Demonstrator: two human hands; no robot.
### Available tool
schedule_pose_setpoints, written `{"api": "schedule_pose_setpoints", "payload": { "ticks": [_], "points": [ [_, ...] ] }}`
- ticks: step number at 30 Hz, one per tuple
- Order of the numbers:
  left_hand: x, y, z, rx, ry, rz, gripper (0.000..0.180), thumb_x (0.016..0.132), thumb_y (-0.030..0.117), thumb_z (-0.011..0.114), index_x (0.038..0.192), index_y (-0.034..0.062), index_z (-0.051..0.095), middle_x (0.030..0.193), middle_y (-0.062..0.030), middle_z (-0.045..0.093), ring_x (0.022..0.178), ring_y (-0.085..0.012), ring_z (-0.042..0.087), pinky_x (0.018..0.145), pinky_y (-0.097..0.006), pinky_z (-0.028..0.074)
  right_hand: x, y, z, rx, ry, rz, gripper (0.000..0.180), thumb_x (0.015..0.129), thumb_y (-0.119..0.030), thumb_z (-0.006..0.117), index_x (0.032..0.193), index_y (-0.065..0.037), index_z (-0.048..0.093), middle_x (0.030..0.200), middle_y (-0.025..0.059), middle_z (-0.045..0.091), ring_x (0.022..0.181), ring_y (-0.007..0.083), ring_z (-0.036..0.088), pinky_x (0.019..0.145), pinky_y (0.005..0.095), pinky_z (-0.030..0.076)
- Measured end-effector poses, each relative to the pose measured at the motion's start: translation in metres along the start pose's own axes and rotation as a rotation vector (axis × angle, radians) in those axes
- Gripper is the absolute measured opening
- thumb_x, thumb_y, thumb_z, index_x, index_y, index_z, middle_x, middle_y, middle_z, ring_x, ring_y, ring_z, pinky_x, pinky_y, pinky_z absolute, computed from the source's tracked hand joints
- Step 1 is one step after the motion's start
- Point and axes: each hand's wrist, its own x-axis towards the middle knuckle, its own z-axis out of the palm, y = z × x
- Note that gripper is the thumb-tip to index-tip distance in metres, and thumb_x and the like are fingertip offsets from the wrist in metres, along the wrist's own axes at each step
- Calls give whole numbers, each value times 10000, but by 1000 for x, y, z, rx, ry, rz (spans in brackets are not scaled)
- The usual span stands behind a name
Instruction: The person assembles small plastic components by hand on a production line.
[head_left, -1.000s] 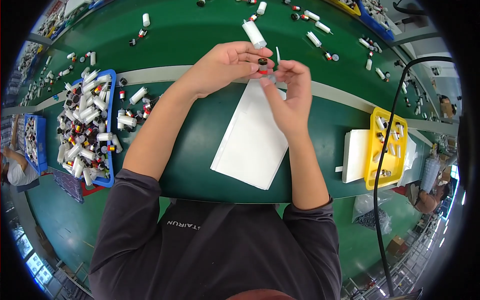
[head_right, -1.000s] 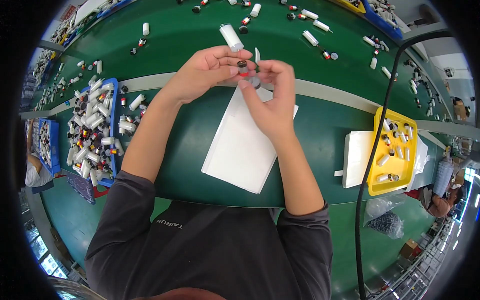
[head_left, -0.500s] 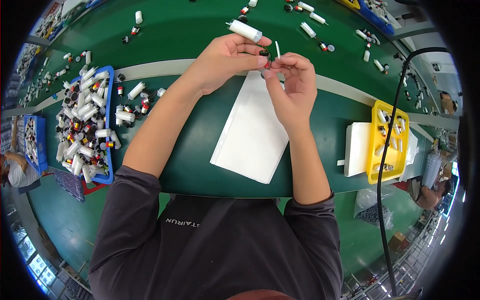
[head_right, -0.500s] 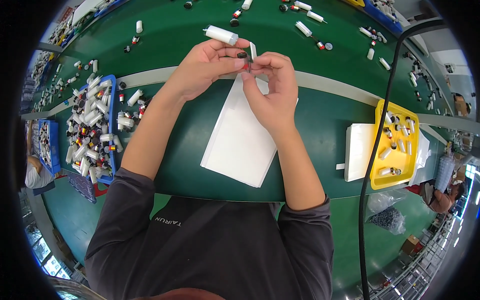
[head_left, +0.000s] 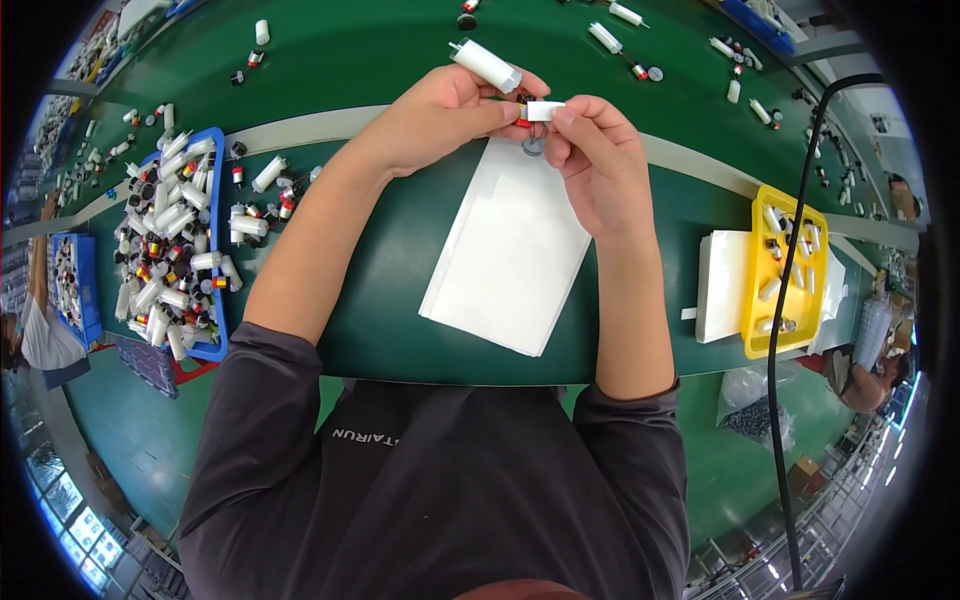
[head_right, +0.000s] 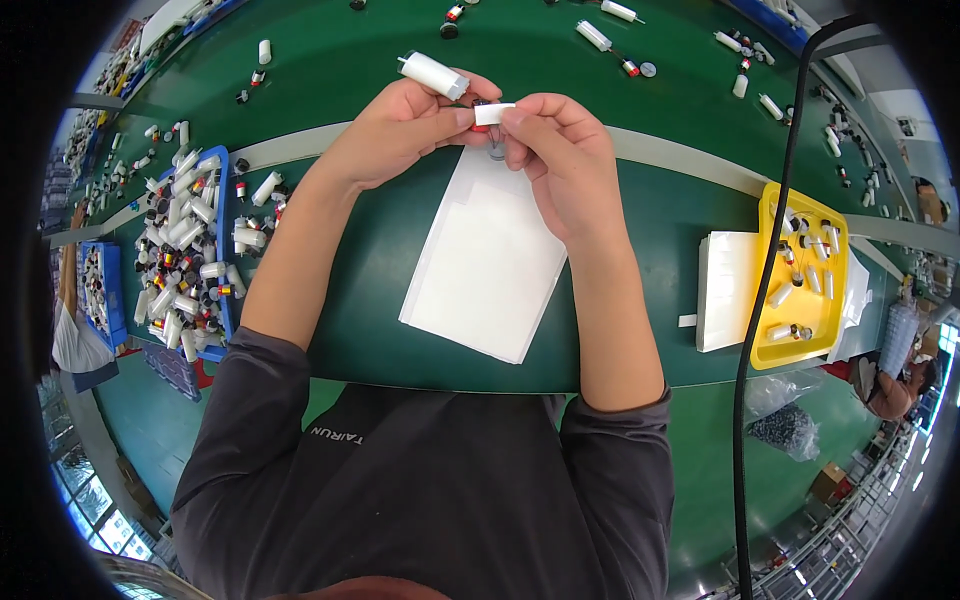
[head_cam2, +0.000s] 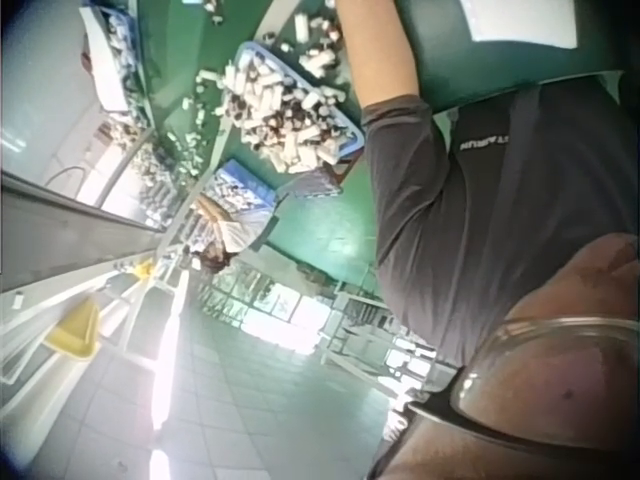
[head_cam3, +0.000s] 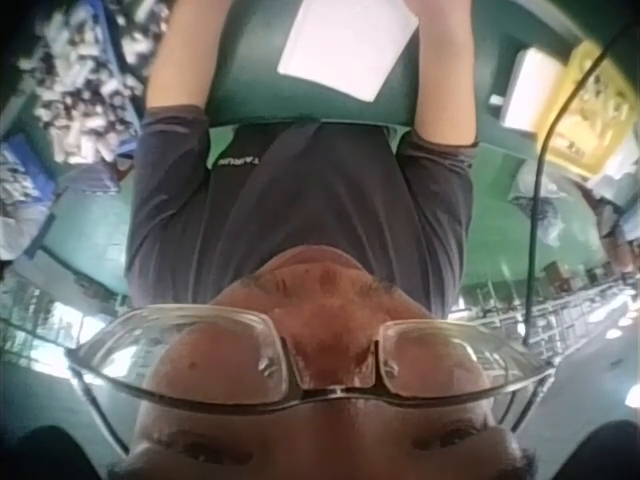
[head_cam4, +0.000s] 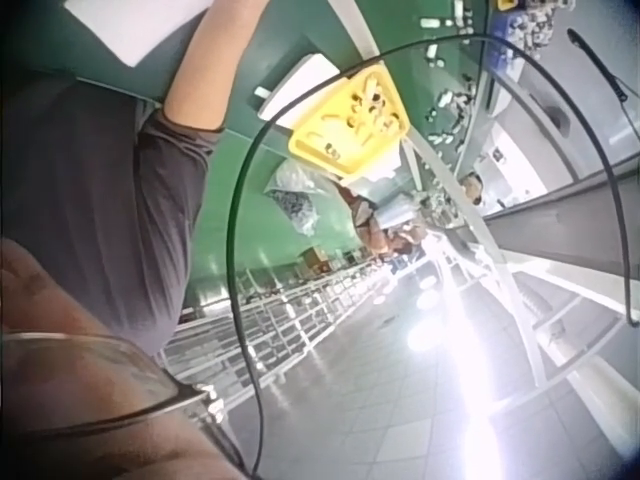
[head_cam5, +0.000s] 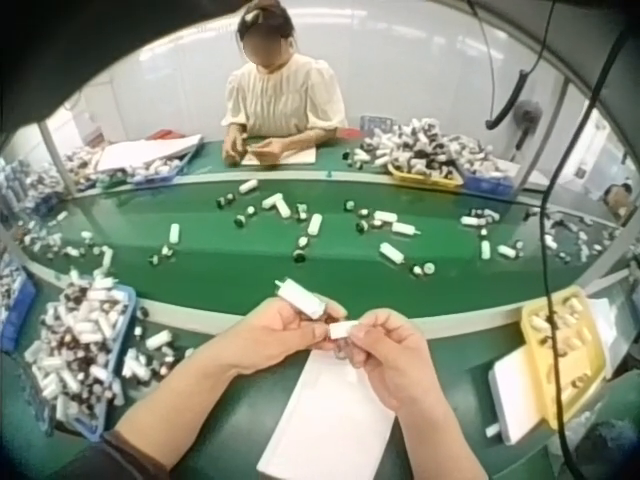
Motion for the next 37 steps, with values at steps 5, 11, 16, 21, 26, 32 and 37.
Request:
{"api": "schedule_pose_setpoints", "payload": {
  "ticks": [5, 11, 16, 21, 26, 32, 37],
  "points": [
    [0, 3, 5, 27, 17, 16, 272, 1002, 29, 556, 1267, -24, 589, 1188, -94, 645, 1083, -149, 657, 952, -294, 571, -1, 4, 4, -143, 100, 19, 69, 911, -40, 695, 951, 6, 662, 810, 47, 661, 661, 97, 557, 620, 237, 434],
    [0, 5, 8, 67, 66, -11, 291, 985, 52, 598, 1265, -24, 618, 1150, -98, 678, 1032, -151, 681, 951, -290, 567, -3, 15, 13, -332, 245, -138, 109, 905, -55, 722, 964, 12, 659, 819, 26, 669, 662, 58, 558, 597, 201, 436],
    [-4, 6, 9, 8, 50, -5, 329, 965, 72, 641, 1278, -26, 621, 1136, -111, 694, 996, -138, 690, 916, -276, 570, -5, 24, 19, -387, 311, -254, 123, 921, -73, 724, 973, 11, 651, 843, 19, 678, 685, 33, 559, 609, 183, 441],
    [-3, 3, 13, 17, 125, 30, 320, 936, 22, 665, 1251, -27, 650, 1109, -122, 708, 989, -149, 694, 906, -295, 580, -9, 31, 26, -385, 357, -337, 132, 928, -83, 728, 974, 6, 641, 833, 11, 674, 679, 20, 548, 602, 167, 426],
    [-3, 5, 16, 55, 123, 62, 300, 940, 7, 658, 1235, -46, 652, 1127, -137, 706, 1010, -175, 697, 944, -323, 583, -6, 38, 17, -171, 328, -253, 135, 910, -113, 746, 954, -67, 628, 968, -23, 618, 859, 48, 534, 749, 234, 419],
    [-3, 11, 13, -40, 50, 97, 327, 937, -3, 659, 1259, -54, 641, 1178, -157, 699, 1059, -211, 696, 948, -332, 590, 5, 21, 15, 361, 1, 151, 135, 951, -180, 699, 1014, -129, 591, 918, -32, 601, 844, 76, 521, 773, 257, 393],
    [-9, 40, -25, 246, 91, 286, 464, 927, -28, 665, 1381, -3, 573, 1210, -187, 691, 1096, -266, 688, 963, -362, 575, -3, 17, 6, -750, 122, -119, 176, 933, -208, 727, 995, -83, 621, 853, -38, 623, 800, 37, 537, 762, 195, 424]
  ]
}}
